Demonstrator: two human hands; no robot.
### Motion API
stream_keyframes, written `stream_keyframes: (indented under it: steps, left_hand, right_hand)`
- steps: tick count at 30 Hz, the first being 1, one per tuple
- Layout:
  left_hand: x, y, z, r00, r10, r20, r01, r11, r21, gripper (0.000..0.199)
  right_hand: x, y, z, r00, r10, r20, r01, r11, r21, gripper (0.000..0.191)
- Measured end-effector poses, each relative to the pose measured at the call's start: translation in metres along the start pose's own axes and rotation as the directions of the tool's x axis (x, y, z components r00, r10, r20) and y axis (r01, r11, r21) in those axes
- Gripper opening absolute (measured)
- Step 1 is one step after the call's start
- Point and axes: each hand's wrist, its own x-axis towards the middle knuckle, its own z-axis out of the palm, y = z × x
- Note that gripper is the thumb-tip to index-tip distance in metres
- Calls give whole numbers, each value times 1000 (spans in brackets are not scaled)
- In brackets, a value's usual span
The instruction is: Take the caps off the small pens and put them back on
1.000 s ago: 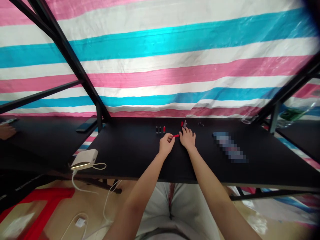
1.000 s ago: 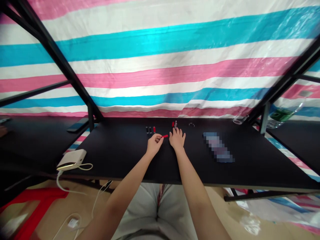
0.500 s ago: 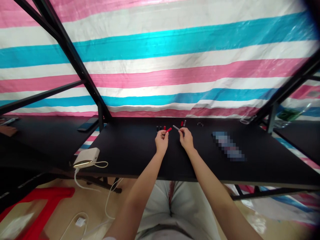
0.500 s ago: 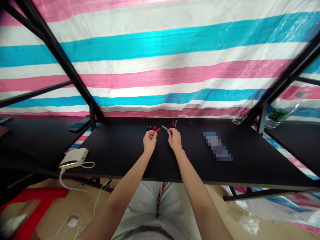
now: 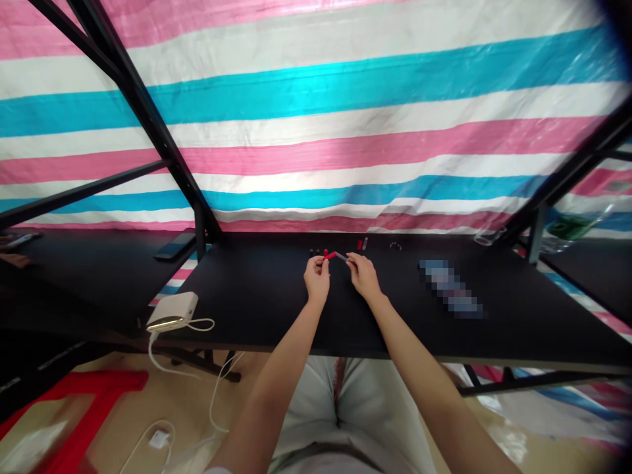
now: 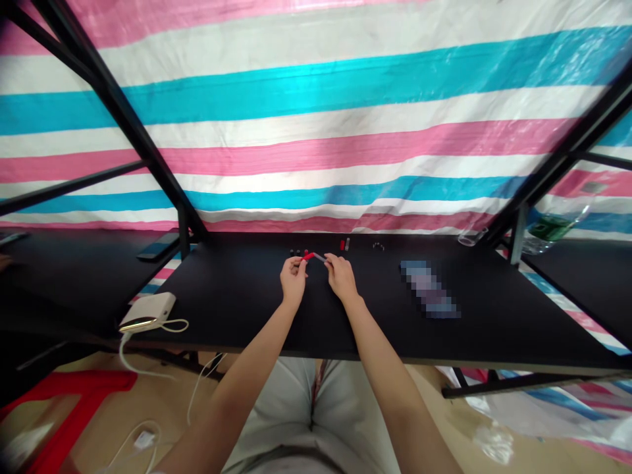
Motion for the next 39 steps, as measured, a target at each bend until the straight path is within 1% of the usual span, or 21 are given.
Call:
stream_keyframes:
  steps: [2, 3, 4, 6, 8, 11, 15, 18, 20, 21, 24, 27, 30, 32, 34, 39]
  left_hand:
    - [0, 2, 0, 1000, 15, 1, -15, 1000, 3, 25]
    - [0, 2, 0, 1000, 22, 19, -22, 1000, -2, 28]
    - [0, 3, 0, 998, 26, 54, -26, 1000, -12, 32]
    - [0, 2, 0, 986, 28, 164, -23, 999, -33, 42]
    - [-1, 0, 0, 960, 28, 279, -19, 999, -35, 50]
    - [0, -5, 1, 924, 40, 379, -39, 999, -11, 54]
    - [1, -9, 0, 908, 73, 412, -82, 997, 4, 56]
    - [0, -7, 1, 901, 133, 412, -157, 987, 26, 50]
    - [-1, -4, 1, 901, 173, 398, -212, 976, 56, 46]
    - [-2, -3, 1, 907, 189, 375, -233, 970, 74, 44]
    - [-3, -1, 0, 943, 213, 257, -249, 961, 117, 39]
    - [0, -1, -2, 976, 185, 119, -200, 971, 129, 33]
    - [4, -2, -4, 995, 96, 10, -97, 989, 110, 27]
    - [6, -4, -5, 999, 26, -34, -22, 995, 98, 25]
    - [7, -5, -6, 998, -26, -59, 31, 995, 92, 24]
    - [7, -4, -6, 996, -68, -60, 72, 995, 76, 22]
  right_hand:
    - [0, -2, -1, 1000, -5, 8, 5, 1000, -5, 28]
    - [0, -2, -1, 1000, -9, 13, 9, 1000, -6, 28]
    - [0, -2, -1, 1000, -15, 20, 15, 1000, -6, 28]
    - [0, -2, -1, 999, -20, 26, 21, 1000, -4, 29]
    - [0, -1, -1, 1000, -15, 12, 15, 1000, -2, 30]
    - [-1, 0, -1, 1000, -4, -20, 4, 1000, -1, 31]
    - [-1, 1, 0, 1000, -9, -3, 9, 1000, -2, 32]
    - [0, 1, 1, 999, 18, 37, -17, 999, -42, 29]
    - [2, 2, 4, 998, 54, 39, -53, 998, -34, 24]
    - [3, 2, 6, 997, 79, 27, -79, 997, -9, 22]
    - [10, 3, 14, 984, 179, 0, -178, 979, 97, 18]
    - [18, 4, 24, 948, 312, 59, -317, 939, 135, 16]
    - [26, 3, 34, 905, 400, 148, -415, 906, 88, 13]
    - [31, 2, 39, 891, 414, 186, -424, 905, 17, 11]
    - [36, 1, 43, 886, 410, 215, -405, 912, -69, 11]
    - [40, -3, 49, 875, 392, 284, -332, 913, -237, 13]
